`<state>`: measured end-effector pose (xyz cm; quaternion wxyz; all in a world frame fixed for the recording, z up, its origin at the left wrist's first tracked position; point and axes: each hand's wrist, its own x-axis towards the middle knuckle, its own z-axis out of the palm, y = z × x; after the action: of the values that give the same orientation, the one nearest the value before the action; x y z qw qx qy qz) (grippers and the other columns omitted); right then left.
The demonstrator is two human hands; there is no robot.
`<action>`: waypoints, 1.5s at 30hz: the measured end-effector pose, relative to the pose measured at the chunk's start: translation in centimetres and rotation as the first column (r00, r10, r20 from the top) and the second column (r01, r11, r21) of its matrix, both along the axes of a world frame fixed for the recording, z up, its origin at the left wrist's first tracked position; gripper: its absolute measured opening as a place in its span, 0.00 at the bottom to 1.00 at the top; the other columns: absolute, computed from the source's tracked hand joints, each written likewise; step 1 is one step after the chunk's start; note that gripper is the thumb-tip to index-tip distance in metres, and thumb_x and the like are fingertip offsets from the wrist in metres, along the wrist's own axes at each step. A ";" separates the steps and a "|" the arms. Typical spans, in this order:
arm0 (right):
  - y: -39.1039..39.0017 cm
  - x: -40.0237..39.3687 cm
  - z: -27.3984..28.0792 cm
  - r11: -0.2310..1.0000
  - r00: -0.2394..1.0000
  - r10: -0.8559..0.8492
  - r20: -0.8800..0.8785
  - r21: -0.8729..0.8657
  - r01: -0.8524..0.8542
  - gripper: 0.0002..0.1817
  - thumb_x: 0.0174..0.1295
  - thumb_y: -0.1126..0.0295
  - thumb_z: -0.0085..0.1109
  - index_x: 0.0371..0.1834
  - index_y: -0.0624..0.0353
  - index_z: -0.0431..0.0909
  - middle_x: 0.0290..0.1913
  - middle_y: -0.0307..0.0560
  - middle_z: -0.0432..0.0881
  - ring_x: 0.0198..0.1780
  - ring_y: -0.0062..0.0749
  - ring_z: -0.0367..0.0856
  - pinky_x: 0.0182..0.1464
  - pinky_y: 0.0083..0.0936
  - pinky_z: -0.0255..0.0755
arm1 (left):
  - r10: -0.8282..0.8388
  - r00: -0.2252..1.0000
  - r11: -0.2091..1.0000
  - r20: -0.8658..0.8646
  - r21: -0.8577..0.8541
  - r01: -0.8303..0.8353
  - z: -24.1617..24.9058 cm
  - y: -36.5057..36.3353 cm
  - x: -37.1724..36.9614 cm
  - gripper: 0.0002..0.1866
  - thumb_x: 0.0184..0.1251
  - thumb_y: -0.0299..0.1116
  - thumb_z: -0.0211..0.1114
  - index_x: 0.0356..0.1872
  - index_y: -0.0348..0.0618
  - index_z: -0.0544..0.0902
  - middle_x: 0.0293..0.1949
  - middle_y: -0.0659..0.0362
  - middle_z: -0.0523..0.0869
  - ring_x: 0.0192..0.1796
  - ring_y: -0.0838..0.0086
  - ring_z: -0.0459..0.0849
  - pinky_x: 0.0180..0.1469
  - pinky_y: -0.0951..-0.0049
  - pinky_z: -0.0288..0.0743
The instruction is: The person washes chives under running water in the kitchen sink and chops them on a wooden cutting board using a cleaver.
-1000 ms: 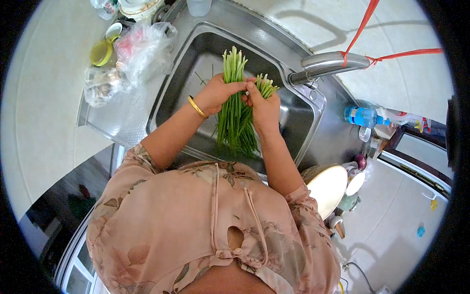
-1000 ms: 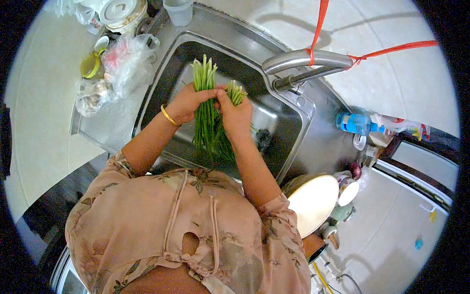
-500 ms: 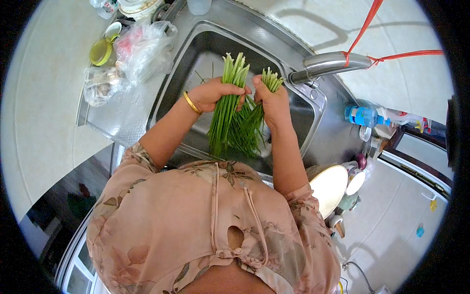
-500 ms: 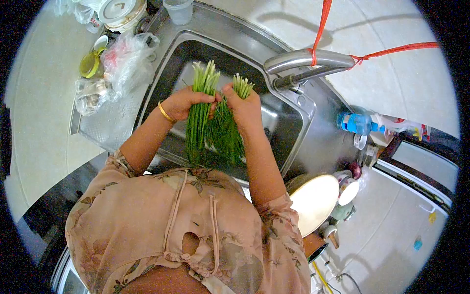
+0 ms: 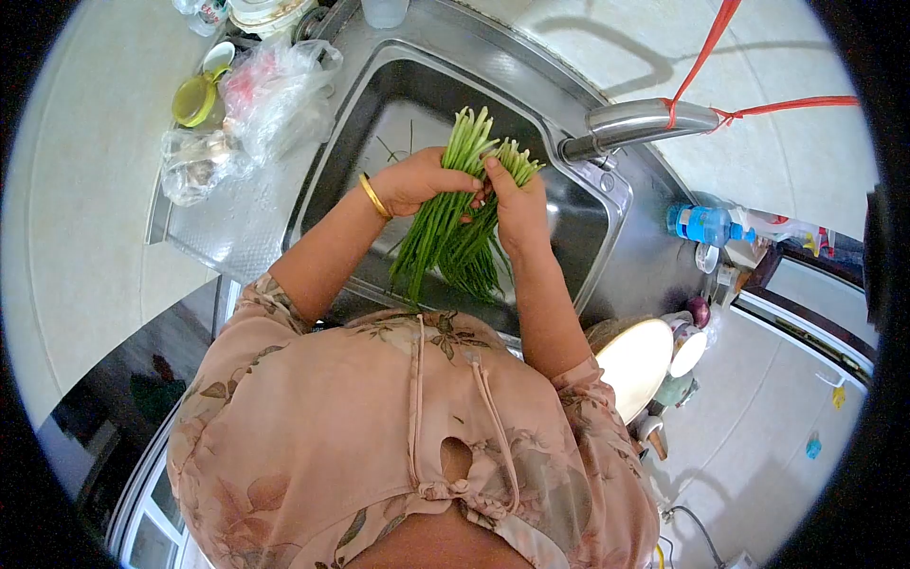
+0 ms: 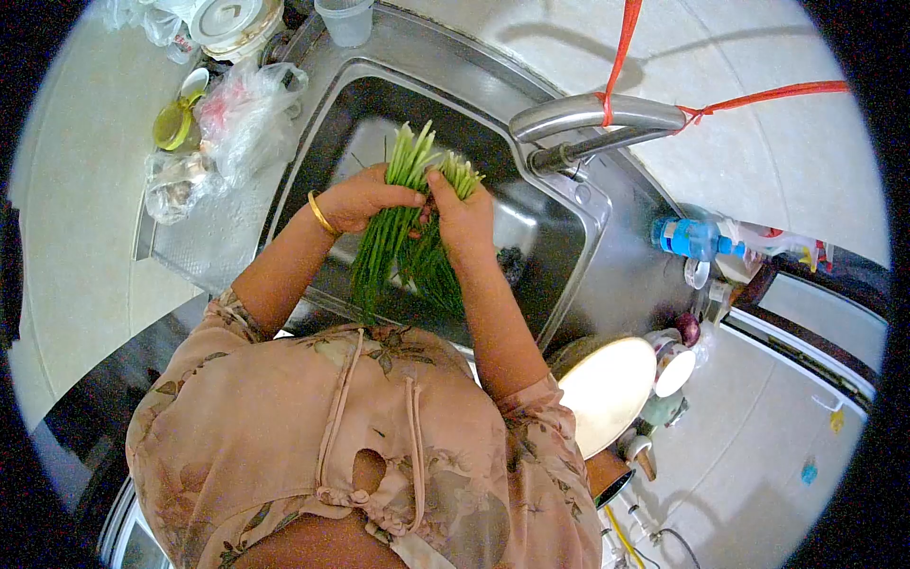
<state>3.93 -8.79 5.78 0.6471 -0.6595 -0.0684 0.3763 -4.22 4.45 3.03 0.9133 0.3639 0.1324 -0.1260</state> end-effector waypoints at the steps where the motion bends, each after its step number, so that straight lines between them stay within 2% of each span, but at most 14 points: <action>1: 0.0 -0.1 0.0 1.000 1.000 -0.004 -0.013 0.013 0.004 0.09 0.57 0.68 0.57 0.35 0.63 0.76 0.27 0.38 0.77 0.25 0.21 0.72 0.26 0.19 0.67 | -0.004 1.000 1.000 -0.001 0.031 0.004 0.2 0.0 0.0 0.13 0.55 0.31 0.64 0.40 0.38 0.76 0.33 0.59 0.81 0.33 0.75 0.79 0.34 0.74 0.76; 5: 0.1 -0.3 -0.5 0.999 0.999 -0.035 0.015 0.018 0.034 0.11 0.57 0.66 0.57 0.37 0.63 0.76 0.32 0.40 0.79 0.31 0.21 0.74 0.32 0.19 0.68 | 0.005 1.000 0.990 0.009 0.141 -0.006 0.7 -0.2 0.1 0.15 0.52 0.29 0.66 0.42 0.38 0.76 0.34 0.60 0.80 0.34 0.77 0.78 0.34 0.75 0.75; 8: 0.4 -0.8 -0.5 0.998 0.997 -0.046 0.054 0.039 0.044 0.12 0.57 0.65 0.57 0.39 0.63 0.77 0.34 0.40 0.79 0.33 0.22 0.74 0.35 0.19 0.69 | -0.004 0.999 0.954 0.036 0.300 -0.007 0.9 -0.3 0.2 0.17 0.52 0.29 0.67 0.43 0.37 0.76 0.37 0.60 0.80 0.36 0.78 0.77 0.37 0.76 0.74; 11: 0.5 -1.0 -0.4 0.993 0.994 -0.102 0.040 0.062 0.099 0.12 0.57 0.65 0.57 0.39 0.62 0.77 0.34 0.40 0.79 0.33 0.22 0.74 0.36 0.19 0.69 | 0.034 0.994 0.957 0.103 0.285 -0.062 0.6 -0.6 0.2 0.19 0.53 0.32 0.67 0.45 0.37 0.75 0.39 0.60 0.80 0.38 0.78 0.77 0.39 0.77 0.73; 14: 0.4 -0.8 -0.4 0.990 0.991 -0.132 0.029 0.044 0.131 0.12 0.57 0.65 0.57 0.38 0.62 0.76 0.33 0.39 0.79 0.33 0.21 0.74 0.35 0.19 0.68 | 0.087 0.995 0.989 0.040 0.116 -0.092 0.6 -0.7 0.1 0.20 0.56 0.35 0.65 0.47 0.37 0.74 0.40 0.60 0.79 0.40 0.78 0.77 0.42 0.77 0.73; 19: 0.6 -0.8 0.0 0.986 0.987 -0.159 -0.009 0.053 0.159 0.10 0.58 0.65 0.57 0.36 0.61 0.76 0.31 0.38 0.78 0.31 0.21 0.73 0.34 0.19 0.67 | 0.092 0.995 0.995 -0.030 -0.030 -0.093 0.4 -0.6 0.1 0.18 0.61 0.37 0.60 0.48 0.38 0.73 0.39 0.59 0.79 0.37 0.76 0.79 0.40 0.75 0.75; 23: 0.6 -0.7 0.1 0.985 0.987 -0.159 0.037 0.076 0.155 0.10 0.58 0.64 0.57 0.35 0.60 0.76 0.30 0.37 0.77 0.31 0.20 0.72 0.34 0.18 0.66 | 0.080 0.994 0.989 -0.078 -0.119 -0.089 0.7 -0.3 -0.1 0.16 0.62 0.37 0.59 0.47 0.38 0.73 0.37 0.59 0.80 0.35 0.76 0.80 0.37 0.74 0.76; 28: 0.8 -1.0 0.6 0.985 0.972 -0.173 0.157 0.054 0.166 0.10 0.59 0.63 0.57 0.34 0.59 0.74 0.30 0.36 0.76 0.32 0.19 0.70 0.35 0.18 0.66 | 0.147 0.987 0.987 -0.062 -0.058 -0.150 0.3 -0.5 0.1 0.15 0.59 0.36 0.61 0.44 0.39 0.75 0.36 0.59 0.81 0.36 0.74 0.81 0.39 0.74 0.76; 31: 0.8 -1.1 -0.1 0.976 0.970 -0.208 0.124 0.092 0.198 0.10 0.59 0.64 0.57 0.36 0.59 0.72 0.32 0.36 0.74 0.35 0.19 0.69 0.40 0.17 0.63 | 0.236 0.970 0.972 -0.055 0.034 -0.234 0.0 -1.1 0.2 0.13 0.58 0.35 0.63 0.41 0.39 0.76 0.34 0.60 0.81 0.35 0.75 0.81 0.38 0.76 0.75; 35: 0.9 -1.0 -0.5 0.973 0.970 -0.195 0.147 0.156 0.172 0.10 0.61 0.65 0.55 0.36 0.59 0.71 0.33 0.37 0.74 0.35 0.19 0.70 0.40 0.18 0.64 | 0.358 0.931 0.931 -0.069 0.111 -0.349 0.6 -1.8 0.3 0.12 0.57 0.33 0.64 0.39 0.38 0.77 0.32 0.60 0.82 0.33 0.76 0.80 0.37 0.76 0.74; 38: 0.9 -0.9 -0.9 0.970 0.971 -0.198 0.135 0.169 0.174 0.09 0.62 0.66 0.53 0.36 0.60 0.71 0.33 0.39 0.76 0.36 0.21 0.72 0.42 0.19 0.65 | 0.434 0.897 0.900 -0.089 0.089 -0.427 0.7 -2.1 0.4 0.11 0.56 0.30 0.64 0.38 0.35 0.77 0.33 0.59 0.82 0.34 0.77 0.80 0.38 0.76 0.74; 41: 1.0 -0.8 -1.1 0.974 0.975 -0.165 0.150 0.180 0.138 0.09 0.63 0.66 0.50 0.37 0.60 0.70 0.34 0.42 0.78 0.37 0.25 0.74 0.43 0.21 0.68 | 0.560 0.818 0.828 -0.128 0.095 -0.552 -0.7 -2.3 0.8 0.10 0.58 0.33 0.61 0.37 0.37 0.77 0.31 0.57 0.82 0.32 0.72 0.81 0.38 0.73 0.76; 43: 1.0 -0.7 -0.7 0.986 0.970 -0.110 0.215 0.148 0.079 0.09 0.64 0.66 0.48 0.37 0.61 0.68 0.34 0.45 0.78 0.36 0.29 0.76 0.43 0.23 0.70 | 0.524 0.828 0.844 -0.200 -0.013 -0.537 -1.9 -1.8 0.9 0.10 0.59 0.33 0.60 0.35 0.37 0.77 0.31 0.56 0.82 0.32 0.70 0.81 0.38 0.71 0.77; 45: 0.6 -0.1 0.1 0.974 0.973 -0.186 0.135 0.159 0.164 0.09 0.65 0.65 0.46 0.37 0.60 0.67 0.33 0.46 0.78 0.36 0.33 0.77 0.42 0.27 0.72 | 0.501 0.825 0.838 -0.262 -0.094 -0.538 -2.1 -1.2 0.8 0.10 0.60 0.33 0.60 0.34 0.36 0.76 0.30 0.55 0.81 0.31 0.68 0.81 0.36 0.69 0.77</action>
<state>3.84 -8.23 5.87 0.7176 -0.6398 -0.0854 0.2615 -3.40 3.30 0.91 0.9184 0.2209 0.3191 0.0769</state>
